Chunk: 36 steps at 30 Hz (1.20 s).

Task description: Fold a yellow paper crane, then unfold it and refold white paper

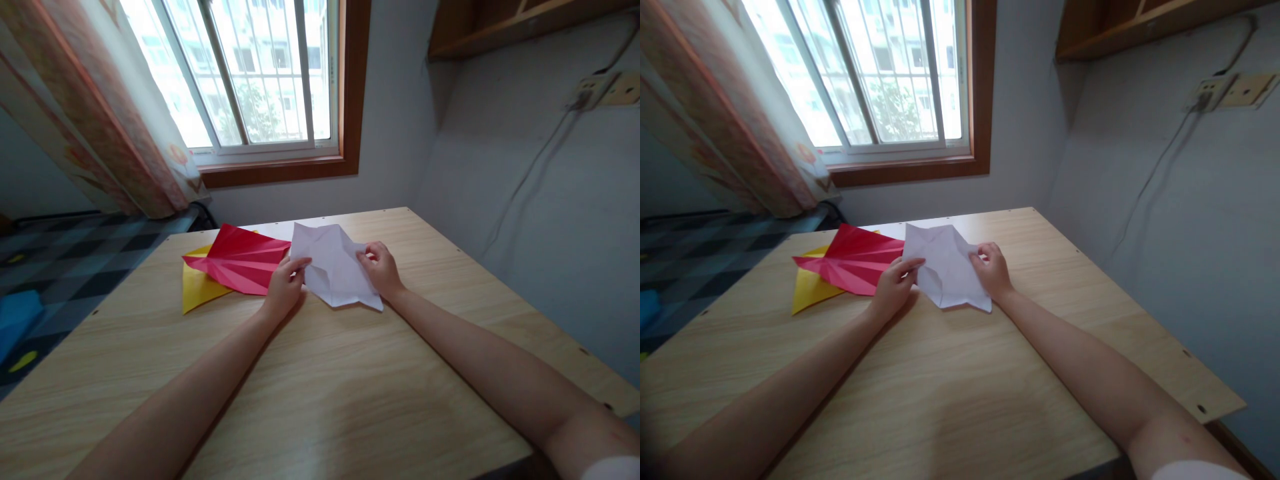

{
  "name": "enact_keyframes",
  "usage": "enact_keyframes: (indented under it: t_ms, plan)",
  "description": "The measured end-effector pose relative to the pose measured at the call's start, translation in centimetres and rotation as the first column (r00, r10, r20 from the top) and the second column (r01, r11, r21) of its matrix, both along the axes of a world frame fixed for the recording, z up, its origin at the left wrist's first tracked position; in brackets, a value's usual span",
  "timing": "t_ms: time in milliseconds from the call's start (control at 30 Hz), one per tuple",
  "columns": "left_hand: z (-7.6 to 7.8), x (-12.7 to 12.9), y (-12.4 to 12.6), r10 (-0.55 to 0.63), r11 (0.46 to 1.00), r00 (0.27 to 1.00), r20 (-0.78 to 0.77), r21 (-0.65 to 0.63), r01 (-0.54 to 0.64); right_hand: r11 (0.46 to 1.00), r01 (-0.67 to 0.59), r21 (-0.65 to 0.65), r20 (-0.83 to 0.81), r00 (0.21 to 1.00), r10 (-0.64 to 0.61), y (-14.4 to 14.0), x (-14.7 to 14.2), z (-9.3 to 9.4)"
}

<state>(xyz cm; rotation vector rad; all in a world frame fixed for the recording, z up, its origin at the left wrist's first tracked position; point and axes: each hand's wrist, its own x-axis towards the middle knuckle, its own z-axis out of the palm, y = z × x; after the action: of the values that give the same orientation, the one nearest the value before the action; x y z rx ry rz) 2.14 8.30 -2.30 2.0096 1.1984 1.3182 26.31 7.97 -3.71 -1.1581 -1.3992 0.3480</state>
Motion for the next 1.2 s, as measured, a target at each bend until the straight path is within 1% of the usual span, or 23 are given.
enact_keyframes:
  t_ms: [133,233,367,467,533,633,700,767,900,967,1033,1100,1167,1200]
  plan:
    - [0.1,-0.1,0.1,0.072,0.997,0.997,-0.003,-0.024,-0.072,0.993,0.066,-0.098,-0.197,0.977,-0.085,0.4,0.3,-0.5]
    - [0.1,-0.1,0.1,0.072,0.997,0.997,-0.002,-0.020,-0.072,0.988,0.096,-0.124,-0.255,0.959,-0.125,1.0,0.6,-1.0]
    - [0.2,0.1,-0.1,0.050,0.998,0.999,-0.006,-0.024,-0.050,0.985,0.087,-0.147,-0.270,0.955,-0.125,1.6,0.9,-1.5]
    - [0.2,0.2,-0.3,0.063,0.997,0.998,-0.020,-0.051,-0.064,0.984,0.082,-0.157,-0.272,0.954,-0.123,1.7,0.9,-1.7]
    - [0.3,0.3,-0.5,0.085,0.996,0.993,-0.084,-0.018,-0.087,0.984,0.076,-0.161,-0.270,0.956,-0.118,1.7,0.9,-1.7]
    - [0.4,0.4,-0.9,0.113,0.993,0.962,-0.247,0.056,-0.102,0.984,0.066,-0.166,-0.261,0.959,-0.108,1.6,0.8,-1.6]
    - [0.4,0.4,-1.0,0.104,0.994,0.941,-0.322,0.063,-0.089,0.983,0.062,-0.171,-0.257,0.961,-0.105,1.5,0.8,-1.5]
    - [0.4,0.4,-1.0,0.077,0.997,0.931,-0.357,0.054,-0.061,0.983,0.062,-0.175,-0.252,0.962,-0.106,1.4,0.8,-1.4]
    - [0.5,0.6,-1.1,0.041,0.998,0.927,-0.373,0.060,-0.020,0.981,0.075,-0.181,-0.240,0.963,-0.118,1.5,0.8,-1.4]
    - [0.7,0.5,-1.1,0.029,0.998,0.941,-0.338,0.055,-0.011,0.978,0.096,-0.185,-0.232,0.963,-0.138,1.6,0.9,-1.6]
    - [0.9,0.3,-1.0,0.033,0.998,0.975,-0.219,0.053,-0.022,0.973,0.133,-0.190,-0.221,0.960,-0.174,1.9,1.3,-1.7]
    - [0.9,-0.1,-0.7,0.084,0.995,0.996,-0.031,0.049,-0.082,0.963,0.186,-0.196,-0.209,0.951,-0.226,2.3,1.9,-1.7]
    - [0.8,-0.5,-0.2,0.164,0.985,0.978,0.131,0.027,-0.169,0.947,0.247,-0.203,-0.195,0.938,-0.287,2.7,2.7,-1.7]
    - [0.7,-0.7,0.0,0.191,0.981,0.967,0.168,0.012,-0.195,0.939,0.278,-0.205,-0.188,0.930,-0.316,2.8,3.1,-1.6]
